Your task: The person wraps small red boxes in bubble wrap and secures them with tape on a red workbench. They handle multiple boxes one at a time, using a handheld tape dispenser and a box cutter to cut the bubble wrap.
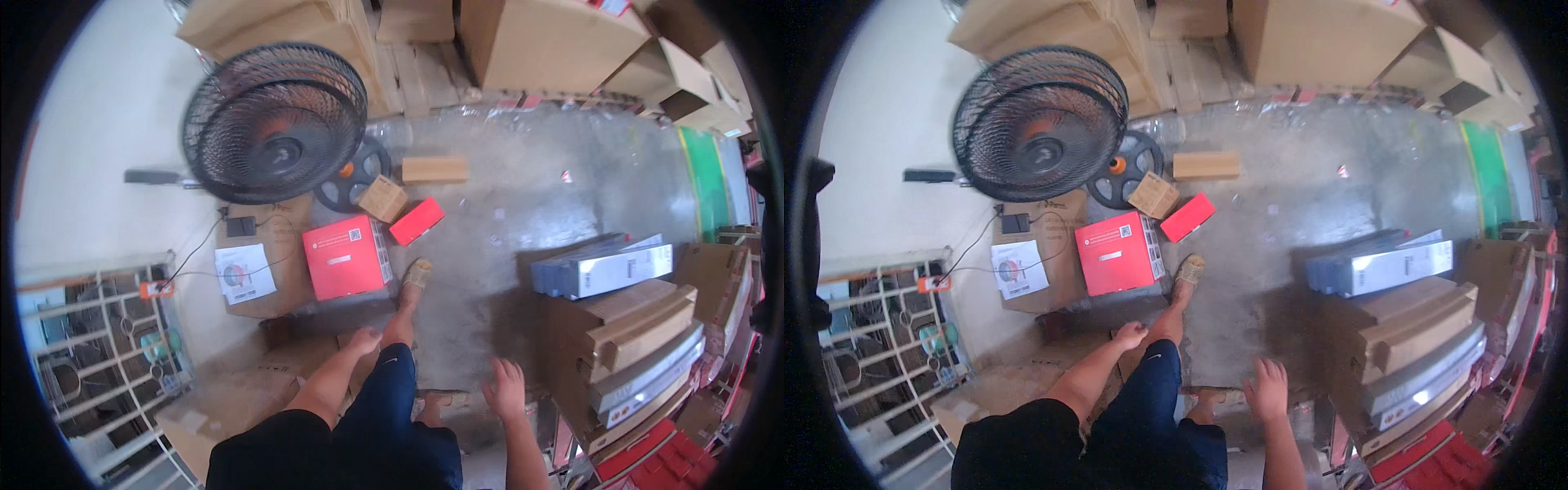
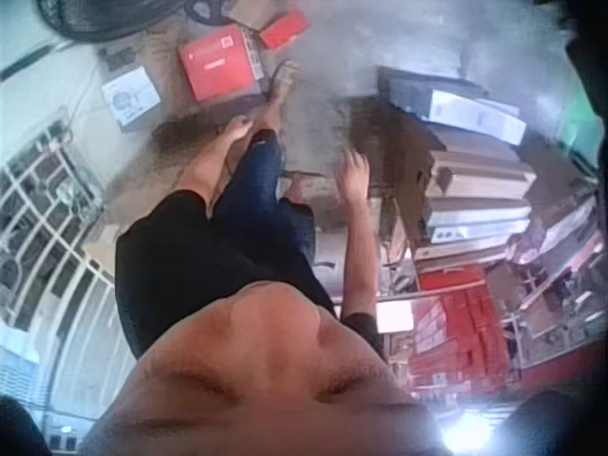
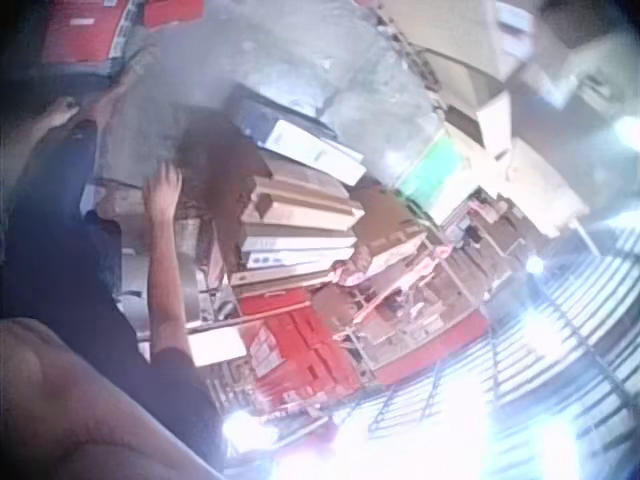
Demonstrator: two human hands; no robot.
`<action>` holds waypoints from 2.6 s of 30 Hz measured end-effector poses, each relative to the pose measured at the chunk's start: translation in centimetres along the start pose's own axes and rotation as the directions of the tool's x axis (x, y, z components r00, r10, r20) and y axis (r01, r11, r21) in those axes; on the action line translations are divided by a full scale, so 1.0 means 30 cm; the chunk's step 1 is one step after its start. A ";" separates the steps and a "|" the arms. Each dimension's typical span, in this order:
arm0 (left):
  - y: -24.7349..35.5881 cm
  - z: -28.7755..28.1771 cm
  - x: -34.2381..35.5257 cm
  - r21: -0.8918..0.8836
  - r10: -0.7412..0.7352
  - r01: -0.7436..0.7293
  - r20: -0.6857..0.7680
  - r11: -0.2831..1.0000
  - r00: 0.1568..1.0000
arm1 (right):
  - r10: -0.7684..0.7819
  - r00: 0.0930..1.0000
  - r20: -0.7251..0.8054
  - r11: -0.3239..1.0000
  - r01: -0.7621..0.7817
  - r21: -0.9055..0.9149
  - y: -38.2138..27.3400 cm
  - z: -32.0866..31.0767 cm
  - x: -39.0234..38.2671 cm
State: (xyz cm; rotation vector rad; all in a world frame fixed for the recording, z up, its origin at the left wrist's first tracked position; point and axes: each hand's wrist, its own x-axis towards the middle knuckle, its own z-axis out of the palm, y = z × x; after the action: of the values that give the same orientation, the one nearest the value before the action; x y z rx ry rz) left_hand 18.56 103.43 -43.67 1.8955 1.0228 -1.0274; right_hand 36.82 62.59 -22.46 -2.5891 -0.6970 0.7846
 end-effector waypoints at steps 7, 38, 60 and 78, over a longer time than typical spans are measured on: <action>0.339 -0.204 0.081 0.137 0.286 -0.294 0.074 0.946 0.955 | -0.174 0.854 0.490 0.785 0.421 -0.455 -0.133 0.683 1.422; 0.357 -0.092 0.305 0.066 -0.015 -0.018 0.469 0.998 0.883 | 0.899 0.422 0.121 0.432 -0.899 -0.076 -0.021 -0.229 -0.719; 2.452 1.649 -2.580 -0.469 0.485 -0.581 0.321 -0.665 -0.813 | 0.511 -0.839 0.189 -0.613 -0.201 0.764 0.199 0.088 -2.277; 3.252 2.375 -3.315 0.291 -0.201 0.243 0.167 -0.925 -0.965 | 0.011 -0.961 0.277 -0.653 0.203 0.729 0.229 0.013 -2.376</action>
State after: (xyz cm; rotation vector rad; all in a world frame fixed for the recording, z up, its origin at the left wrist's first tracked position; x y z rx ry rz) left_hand 47.55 -27.31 37.27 -1.4681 2.7490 -1.8456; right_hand -12.74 18.23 4.05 0.8103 -2.8882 0.6261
